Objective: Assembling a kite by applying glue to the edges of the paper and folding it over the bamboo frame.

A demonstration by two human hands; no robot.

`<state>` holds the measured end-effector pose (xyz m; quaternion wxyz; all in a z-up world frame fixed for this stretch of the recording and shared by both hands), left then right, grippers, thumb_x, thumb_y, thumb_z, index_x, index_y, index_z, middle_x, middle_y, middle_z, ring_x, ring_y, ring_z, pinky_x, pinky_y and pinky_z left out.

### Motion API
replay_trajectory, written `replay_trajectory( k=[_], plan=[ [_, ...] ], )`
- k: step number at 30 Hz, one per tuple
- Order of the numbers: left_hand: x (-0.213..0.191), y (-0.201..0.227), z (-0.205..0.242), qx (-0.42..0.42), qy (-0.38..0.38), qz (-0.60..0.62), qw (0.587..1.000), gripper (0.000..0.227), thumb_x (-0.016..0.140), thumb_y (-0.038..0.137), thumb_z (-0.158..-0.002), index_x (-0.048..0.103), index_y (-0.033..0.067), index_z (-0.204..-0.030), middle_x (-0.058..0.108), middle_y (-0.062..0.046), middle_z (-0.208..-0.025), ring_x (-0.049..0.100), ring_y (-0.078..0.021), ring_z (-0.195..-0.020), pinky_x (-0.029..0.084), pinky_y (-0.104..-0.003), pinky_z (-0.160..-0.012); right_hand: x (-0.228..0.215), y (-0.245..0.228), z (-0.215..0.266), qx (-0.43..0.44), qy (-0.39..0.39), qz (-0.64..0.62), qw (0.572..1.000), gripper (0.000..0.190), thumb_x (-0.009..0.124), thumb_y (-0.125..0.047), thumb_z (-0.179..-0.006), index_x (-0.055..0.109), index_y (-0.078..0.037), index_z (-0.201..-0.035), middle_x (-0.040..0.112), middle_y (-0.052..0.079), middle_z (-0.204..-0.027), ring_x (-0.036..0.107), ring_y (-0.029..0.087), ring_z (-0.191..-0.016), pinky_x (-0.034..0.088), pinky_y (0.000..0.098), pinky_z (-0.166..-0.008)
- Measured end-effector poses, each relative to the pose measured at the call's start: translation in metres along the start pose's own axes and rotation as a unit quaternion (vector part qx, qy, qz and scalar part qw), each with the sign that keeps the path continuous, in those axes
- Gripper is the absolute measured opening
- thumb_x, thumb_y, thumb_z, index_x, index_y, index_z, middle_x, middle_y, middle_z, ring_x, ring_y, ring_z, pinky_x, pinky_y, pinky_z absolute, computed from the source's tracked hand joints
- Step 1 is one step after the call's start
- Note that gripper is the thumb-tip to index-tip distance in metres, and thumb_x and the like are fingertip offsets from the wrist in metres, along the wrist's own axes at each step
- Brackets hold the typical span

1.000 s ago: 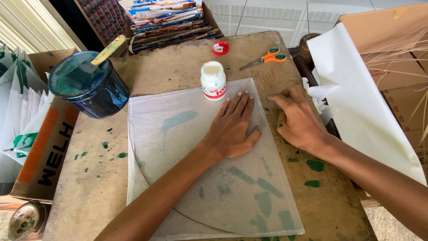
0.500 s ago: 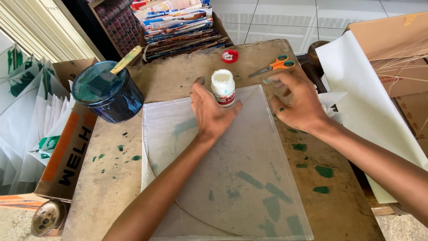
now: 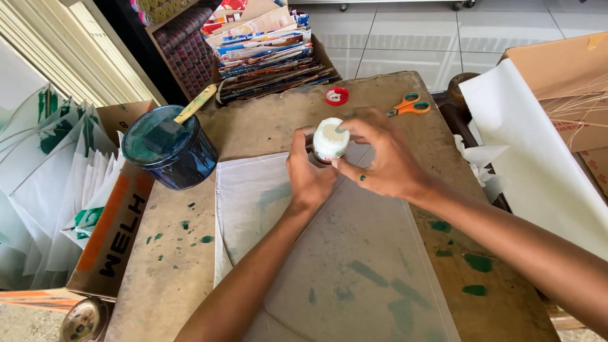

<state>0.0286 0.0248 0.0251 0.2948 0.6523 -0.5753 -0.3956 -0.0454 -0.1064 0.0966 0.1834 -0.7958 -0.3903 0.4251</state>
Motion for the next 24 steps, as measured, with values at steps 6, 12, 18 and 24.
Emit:
replay_trajectory(
  k=[6, 12, 18, 24],
  plan=[
    [-0.001, 0.001, 0.005, 0.164, 0.008, -0.004, 0.986, 0.059, 0.081, 0.002, -0.064, 0.061, 0.0148, -0.118, 0.061, -0.005, -0.105, 0.060, -0.0290, -0.102, 0.047, -0.041, -0.094, -0.003, 0.016, 0.007, -0.057, 0.017, 0.060, 0.996, 0.038, 0.088, -0.012, -0.074, 0.071, -0.001, -0.106, 0.056, 0.027, -0.125, 0.072, 0.044, -0.100, 0.062, 0.0467, -0.086],
    [0.006, 0.000, 0.008, 0.228, 0.000, 0.003, 0.974, 0.055, 0.085, 0.005, -0.069, 0.066, 0.0151, -0.119, 0.060, 0.000, -0.111, 0.056, -0.0240, -0.105, 0.046, -0.038, -0.096, -0.003, 0.011, 0.011, -0.055, 0.029, 0.061, 0.996, 0.032, 0.090, -0.017, -0.070, 0.072, 0.002, -0.088, 0.058, 0.025, -0.128, 0.073, 0.041, -0.091, 0.061, 0.0495, -0.078],
    [0.006, 0.002, 0.009, 0.236, -0.010, 0.007, 0.972, 0.055, 0.079, 0.003, -0.068, 0.064, 0.0142, -0.120, 0.059, -0.002, -0.112, 0.056, -0.0257, -0.104, 0.045, -0.039, -0.096, -0.001, 0.022, 0.009, -0.060, 0.024, 0.048, 0.997, 0.035, 0.089, -0.015, -0.069, 0.064, 0.008, -0.070, 0.059, 0.027, -0.128, 0.071, 0.043, -0.093, 0.057, 0.0496, -0.085],
    [0.006, 0.000, 0.008, 0.234, -0.013, 0.011, 0.972, 0.056, 0.079, 0.003, -0.067, 0.065, 0.0135, -0.121, 0.060, -0.003, -0.112, 0.056, -0.0266, -0.103, 0.045, -0.040, -0.095, 0.000, 0.023, 0.010, -0.067, 0.010, 0.041, 0.997, 0.033, 0.089, -0.013, -0.068, 0.065, 0.009, -0.068, 0.059, 0.026, -0.128, 0.070, 0.047, -0.100, 0.055, 0.0502, -0.090]
  ],
)
Point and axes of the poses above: each hand's wrist, its own z-axis away from the middle knuckle, its own x-axis out of the palm, y = z × x, the point moved 2 cm from there along -z, towards the middle knuckle
